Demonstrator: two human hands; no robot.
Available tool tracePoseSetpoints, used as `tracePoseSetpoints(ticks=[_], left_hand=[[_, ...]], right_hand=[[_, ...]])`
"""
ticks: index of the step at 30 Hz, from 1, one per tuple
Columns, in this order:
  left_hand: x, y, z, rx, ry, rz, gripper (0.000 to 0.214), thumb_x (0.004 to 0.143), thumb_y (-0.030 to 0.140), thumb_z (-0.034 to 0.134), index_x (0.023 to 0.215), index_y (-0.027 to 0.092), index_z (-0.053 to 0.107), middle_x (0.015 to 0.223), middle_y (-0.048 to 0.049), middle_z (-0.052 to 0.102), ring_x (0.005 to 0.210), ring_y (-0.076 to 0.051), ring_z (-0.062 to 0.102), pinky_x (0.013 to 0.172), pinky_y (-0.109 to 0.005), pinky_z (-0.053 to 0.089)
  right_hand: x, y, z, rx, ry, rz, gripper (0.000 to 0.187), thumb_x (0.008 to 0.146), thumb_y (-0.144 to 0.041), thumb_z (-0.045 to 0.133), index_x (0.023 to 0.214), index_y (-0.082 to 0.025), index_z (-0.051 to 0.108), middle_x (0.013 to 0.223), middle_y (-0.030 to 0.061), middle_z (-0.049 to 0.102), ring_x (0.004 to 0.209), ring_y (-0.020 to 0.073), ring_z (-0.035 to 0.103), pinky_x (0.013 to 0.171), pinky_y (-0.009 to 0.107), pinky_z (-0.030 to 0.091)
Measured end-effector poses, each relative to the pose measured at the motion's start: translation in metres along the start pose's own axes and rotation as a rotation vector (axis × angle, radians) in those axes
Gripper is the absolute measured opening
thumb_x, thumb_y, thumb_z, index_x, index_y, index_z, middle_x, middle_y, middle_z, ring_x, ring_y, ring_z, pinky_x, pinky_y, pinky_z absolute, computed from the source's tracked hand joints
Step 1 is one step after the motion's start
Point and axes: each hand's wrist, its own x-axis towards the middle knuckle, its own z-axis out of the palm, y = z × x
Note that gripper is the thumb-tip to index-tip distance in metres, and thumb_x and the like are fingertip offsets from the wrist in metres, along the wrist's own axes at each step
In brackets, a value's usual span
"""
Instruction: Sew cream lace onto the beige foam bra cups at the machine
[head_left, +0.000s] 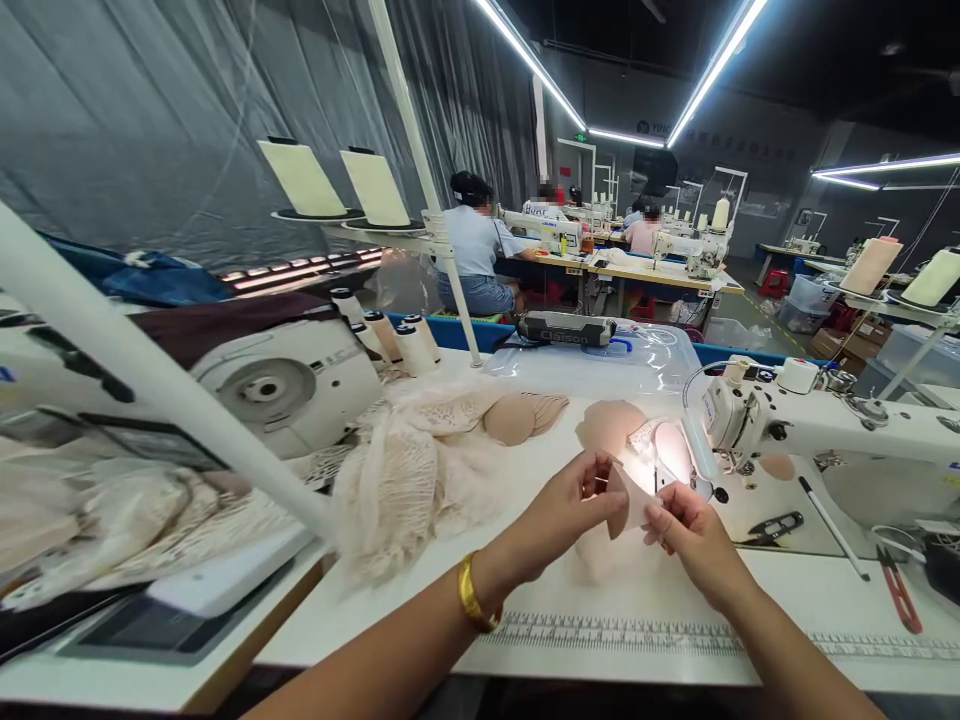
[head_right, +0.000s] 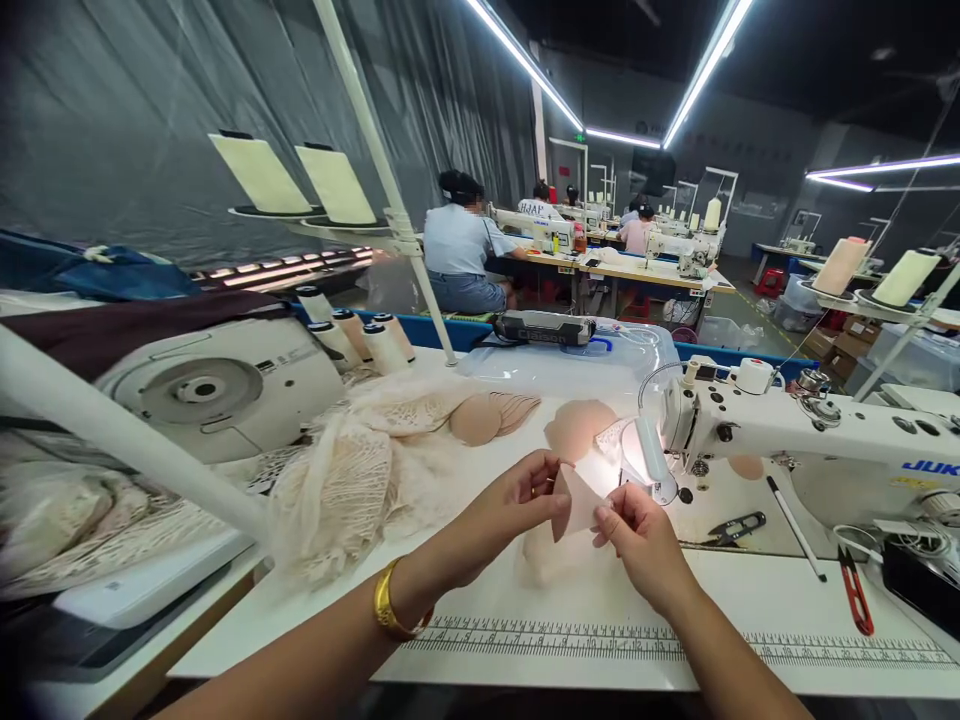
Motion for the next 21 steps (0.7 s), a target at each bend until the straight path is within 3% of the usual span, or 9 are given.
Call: tracePoseSetpoints(ticks=[4,7,11,14,17,19,21], left_hand=[[-0.002,0.021,-0.015,0.189,-0.101,0.047,0.064,0.081,0.058,0.072,0.132,0.023,0.056,0.139,-0.012,0.057,0.132,-0.032,0.05,0.107,-0.046,0.042],[-0.002,0.042,-0.009,0.291,-0.415,0.041,0.082,0.072,0.048,0.085,0.143,0.027,0.05,0.136,-0.01,0.061,0.128,-0.034,0.055,0.105,-0.046,0.044],[0.007,0.048,0.01,0.151,-0.751,0.115,0.059,0.067,0.045,0.089,0.115,0.024,0.062,0.118,-0.0045,0.068,0.117,-0.029,0.06,0.105,-0.041,0.045],[0.01,0.035,0.015,-0.01,-0.878,0.017,0.052,0.07,0.052,0.086,0.104,0.022,0.059,0.104,-0.0027,0.067,0.101,-0.023,0.062,0.09,-0.036,0.051],[0.008,0.021,0.012,0.005,-0.837,-0.089,0.049,0.071,0.054,0.083,0.094,0.02,0.056,0.085,0.0013,0.059,0.074,-0.015,0.056,0.064,-0.025,0.046],[0.006,0.019,0.008,0.082,-0.683,-0.049,0.043,0.075,0.052,0.077,0.084,0.02,0.051,0.074,0.0044,0.051,0.064,-0.011,0.047,0.054,-0.021,0.037],[0.005,0.022,0.004,0.223,-0.44,0.074,0.033,0.082,0.045,0.07,0.08,0.02,0.047,0.069,0.0055,0.046,0.061,-0.01,0.042,0.052,-0.021,0.032]], right_hand=[[-0.013,-0.027,-0.003,-0.146,-0.093,-0.065,0.037,0.093,-0.058,0.063,0.084,-0.022,0.058,0.073,-0.0016,0.062,0.069,0.0165,0.062,0.065,0.029,0.046],[-0.023,-0.054,-0.007,-0.235,-0.243,-0.073,0.03,0.096,-0.051,0.061,0.086,-0.023,0.06,0.074,-0.0019,0.062,0.066,0.0156,0.062,0.062,0.028,0.049],[-0.031,-0.09,-0.018,-0.371,-0.419,-0.046,0.018,0.097,-0.041,0.06,0.093,-0.024,0.064,0.073,-0.0026,0.063,0.065,0.0151,0.062,0.059,0.027,0.048],[-0.033,-0.108,-0.029,-0.439,-0.464,-0.019,0.013,0.096,-0.036,0.06,0.097,-0.025,0.065,0.073,-0.0032,0.063,0.064,0.0147,0.063,0.058,0.026,0.047],[-0.033,-0.115,-0.038,-0.579,-0.394,-0.08,0.009,0.096,-0.032,0.059,0.093,-0.025,0.064,0.074,-0.0024,0.066,0.064,0.0156,0.062,0.056,0.025,0.045],[-0.033,-0.114,-0.038,-0.741,-0.252,-0.223,0.011,0.097,-0.03,0.056,0.09,-0.026,0.063,0.075,-0.0007,0.067,0.066,0.0174,0.061,0.058,0.027,0.044],[-0.033,-0.105,-0.034,-0.89,-0.072,-0.402,0.016,0.099,-0.029,0.051,0.091,-0.026,0.064,0.079,0.0031,0.067,0.071,0.0203,0.061,0.063,0.031,0.045]])
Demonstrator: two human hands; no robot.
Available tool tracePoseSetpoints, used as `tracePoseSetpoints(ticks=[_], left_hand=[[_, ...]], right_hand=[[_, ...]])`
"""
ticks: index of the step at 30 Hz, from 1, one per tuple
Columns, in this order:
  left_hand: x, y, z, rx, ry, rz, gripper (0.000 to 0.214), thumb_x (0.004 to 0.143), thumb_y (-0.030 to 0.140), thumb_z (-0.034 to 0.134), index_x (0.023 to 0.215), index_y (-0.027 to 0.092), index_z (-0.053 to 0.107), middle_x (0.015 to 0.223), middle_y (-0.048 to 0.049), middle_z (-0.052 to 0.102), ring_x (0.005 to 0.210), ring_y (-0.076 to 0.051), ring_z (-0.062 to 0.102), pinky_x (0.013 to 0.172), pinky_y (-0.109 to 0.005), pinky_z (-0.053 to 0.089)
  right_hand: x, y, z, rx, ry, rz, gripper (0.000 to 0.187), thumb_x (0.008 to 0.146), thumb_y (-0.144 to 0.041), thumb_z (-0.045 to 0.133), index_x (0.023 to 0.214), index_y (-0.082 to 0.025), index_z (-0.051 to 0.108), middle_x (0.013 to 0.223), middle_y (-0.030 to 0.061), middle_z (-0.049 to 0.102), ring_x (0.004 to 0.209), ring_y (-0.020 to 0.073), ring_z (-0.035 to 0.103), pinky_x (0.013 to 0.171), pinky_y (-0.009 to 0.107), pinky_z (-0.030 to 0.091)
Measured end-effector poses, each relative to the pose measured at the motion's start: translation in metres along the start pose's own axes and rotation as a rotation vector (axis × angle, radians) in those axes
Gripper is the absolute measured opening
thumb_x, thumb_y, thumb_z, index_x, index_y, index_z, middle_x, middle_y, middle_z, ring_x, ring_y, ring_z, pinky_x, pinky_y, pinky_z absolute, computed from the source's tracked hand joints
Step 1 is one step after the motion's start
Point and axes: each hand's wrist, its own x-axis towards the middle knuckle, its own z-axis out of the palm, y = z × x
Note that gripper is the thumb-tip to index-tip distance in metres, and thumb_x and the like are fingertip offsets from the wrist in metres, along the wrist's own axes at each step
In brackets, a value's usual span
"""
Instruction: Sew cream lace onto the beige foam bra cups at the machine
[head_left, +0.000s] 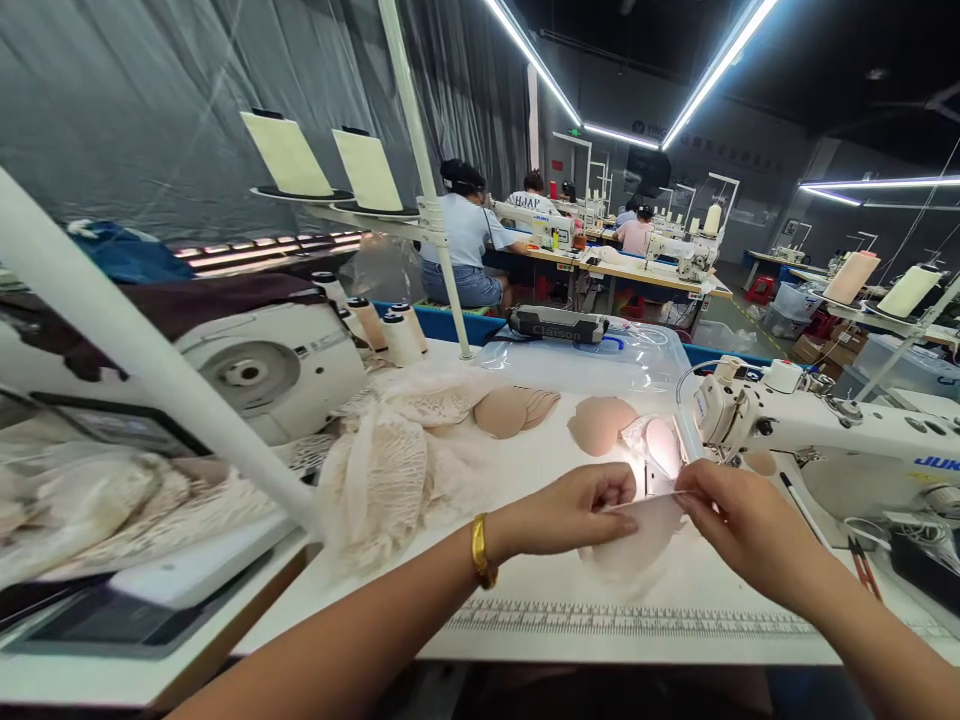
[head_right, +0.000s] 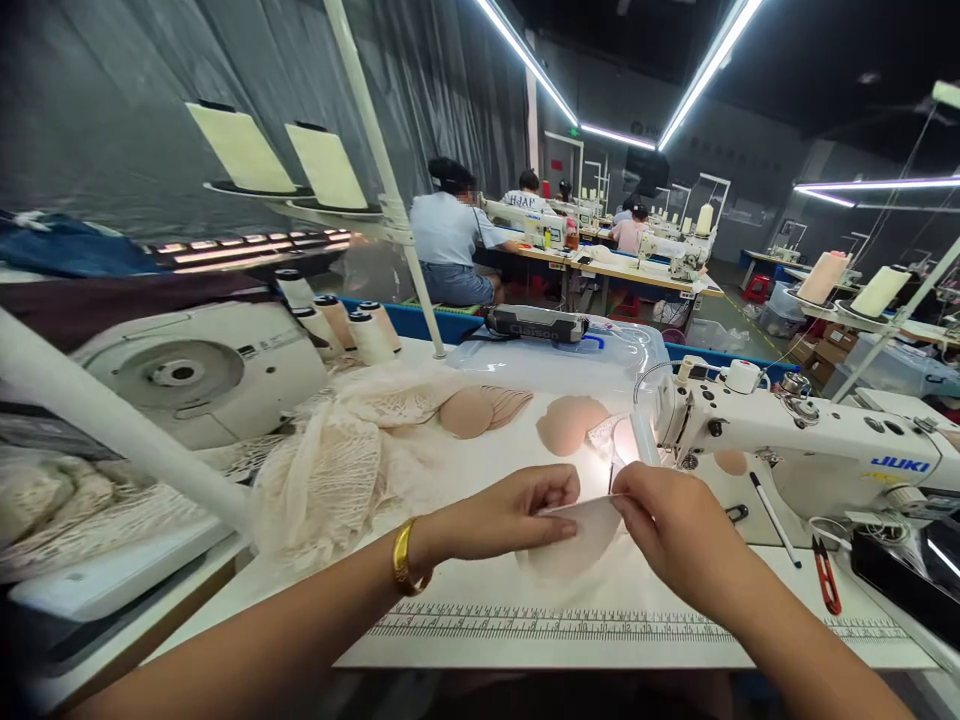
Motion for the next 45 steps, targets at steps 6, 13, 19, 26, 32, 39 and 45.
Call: tracePoseSetpoints(ticks=[6,13,19,26,32,39,45], left_hand=[[-0.001,-0.018,-0.017,0.899,0.328,0.287,0.009,0.085,0.013,0.052,0.08,0.021,0.053,0.068,0.0014,0.054,0.063,-0.016,0.046,0.061,-0.029,0.033],[0.024,-0.051,0.013,1.223,-0.098,0.634,0.014,0.092,0.011,0.06,0.082,0.02,0.056,0.083,-0.0035,0.064,0.075,-0.02,0.056,0.072,-0.033,0.042],[0.06,-0.061,0.029,1.259,-0.038,0.476,0.016,0.089,0.012,0.059,0.075,0.019,0.055,0.075,-0.005,0.06,0.065,-0.02,0.052,0.062,-0.035,0.038],[0.053,-0.066,0.03,1.125,0.068,0.454,0.013,0.094,0.018,0.056,0.081,0.018,0.056,0.088,-0.0043,0.063,0.083,-0.021,0.057,0.086,-0.037,0.043],[0.052,-0.068,0.036,1.162,0.114,0.459,0.012,0.095,0.019,0.055,0.084,0.018,0.059,0.084,-0.0028,0.06,0.076,-0.019,0.052,0.086,-0.038,0.039],[0.053,-0.072,0.039,1.202,0.162,0.504,0.018,0.095,0.015,0.049,0.086,0.019,0.063,0.076,-0.0009,0.056,0.07,-0.018,0.046,0.085,-0.038,0.035],[0.053,-0.072,0.039,1.187,0.212,0.572,0.022,0.095,0.012,0.046,0.085,0.018,0.064,0.072,-0.0001,0.054,0.064,-0.017,0.039,0.085,-0.037,0.033]], right_hand=[[-0.007,0.035,0.065,-0.124,0.234,-0.025,0.027,0.099,-0.022,0.045,0.101,-0.028,0.07,0.112,0.0092,0.07,0.095,0.0263,0.062,0.081,0.04,0.049],[-0.012,0.1,0.089,0.092,-0.085,0.006,0.021,0.1,-0.034,0.052,0.093,-0.029,0.071,0.087,-0.0014,0.07,0.082,0.0185,0.064,0.076,0.029,0.051],[-0.011,0.128,0.08,0.03,-0.088,-0.162,0.029,0.104,-0.022,0.043,0.108,-0.03,0.071,0.111,0.0024,0.074,0.105,0.0227,0.065,0.089,0.036,0.053],[-0.022,0.132,0.073,-0.178,-0.101,-0.249,0.043,0.099,-0.007,0.043,0.122,-0.033,0.067,0.11,0.0047,0.07,0.099,0.0225,0.058,0.084,0.036,0.049],[-0.025,0.134,0.066,-0.154,-0.105,-0.307,0.036,0.099,-0.009,0.05,0.123,-0.031,0.066,0.104,0.0027,0.063,0.091,0.0195,0.054,0.079,0.031,0.047],[-0.025,0.132,0.064,-0.119,-0.088,-0.329,0.037,0.096,-0.004,0.051,0.119,-0.03,0.066,0.099,0.0024,0.062,0.087,0.019,0.053,0.075,0.03,0.046],[-0.025,0.133,0.063,-0.11,-0.083,-0.33,0.035,0.097,-0.005,0.05,0.118,-0.027,0.066,0.097,0.0036,0.063,0.087,0.0193,0.053,0.073,0.03,0.045]])
